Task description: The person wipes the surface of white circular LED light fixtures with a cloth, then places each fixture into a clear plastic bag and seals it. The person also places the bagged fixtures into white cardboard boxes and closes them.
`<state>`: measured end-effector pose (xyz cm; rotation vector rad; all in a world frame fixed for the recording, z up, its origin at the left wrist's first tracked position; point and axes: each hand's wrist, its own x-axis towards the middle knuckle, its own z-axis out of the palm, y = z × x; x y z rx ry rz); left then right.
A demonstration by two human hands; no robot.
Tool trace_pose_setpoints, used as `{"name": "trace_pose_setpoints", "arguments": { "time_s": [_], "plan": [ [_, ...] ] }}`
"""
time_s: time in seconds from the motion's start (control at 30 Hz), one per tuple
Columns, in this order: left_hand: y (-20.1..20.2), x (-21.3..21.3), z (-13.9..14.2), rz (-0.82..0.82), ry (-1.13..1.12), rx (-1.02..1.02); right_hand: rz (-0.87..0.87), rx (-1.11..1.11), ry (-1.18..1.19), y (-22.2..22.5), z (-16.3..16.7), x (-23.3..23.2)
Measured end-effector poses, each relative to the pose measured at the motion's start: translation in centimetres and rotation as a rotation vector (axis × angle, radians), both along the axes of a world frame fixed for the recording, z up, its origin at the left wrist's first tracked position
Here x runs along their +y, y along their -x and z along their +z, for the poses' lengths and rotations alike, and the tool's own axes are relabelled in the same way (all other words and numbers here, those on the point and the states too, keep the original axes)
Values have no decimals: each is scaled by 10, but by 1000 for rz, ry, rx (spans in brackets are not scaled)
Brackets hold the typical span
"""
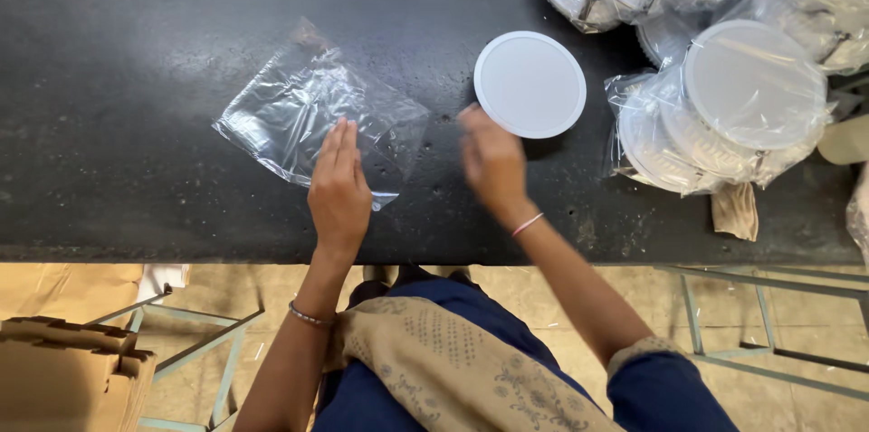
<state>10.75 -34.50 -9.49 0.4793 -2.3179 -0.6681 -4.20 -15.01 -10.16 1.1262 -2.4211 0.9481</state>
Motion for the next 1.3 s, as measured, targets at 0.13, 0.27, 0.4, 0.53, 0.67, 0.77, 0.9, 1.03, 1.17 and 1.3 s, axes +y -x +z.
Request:
{"name": "trace_pose_setpoints", "arguments": {
  "time_s": [0.13,0.27,0.4,0.53,0.67,0.77,0.9,1.03,1.17,1.3],
  "plan": [
    [9,4,6,6,47,9,-212,197,-410,49,-14,29],
    [14,5,6,2,69,36,-280,237,-537,66,-29,59],
    [18,5,4,-25,64,67,-196,264,-472,75,-19,89],
    [25,5,3,-46,15,71,-58,370,-297,87,1,98],
    [35,6,2,-41,-2,47,-170,291,-142,108,24,100],
    [43,9,2,-6,2,13,-190,-12,220,118,32,120],
    [51,14,0,32,20,-53,-61,-1026,814,96,10,139],
    [51,24,-5,14,9,-117,-33,-1273,806,45,-27,121],
    [48,39,-8,-45,35,-169,-20,-1227,841,10,-41,94],
    [42,58,-11,-76,86,-243,19,-1165,783,-5,-39,78]
  ]
}}
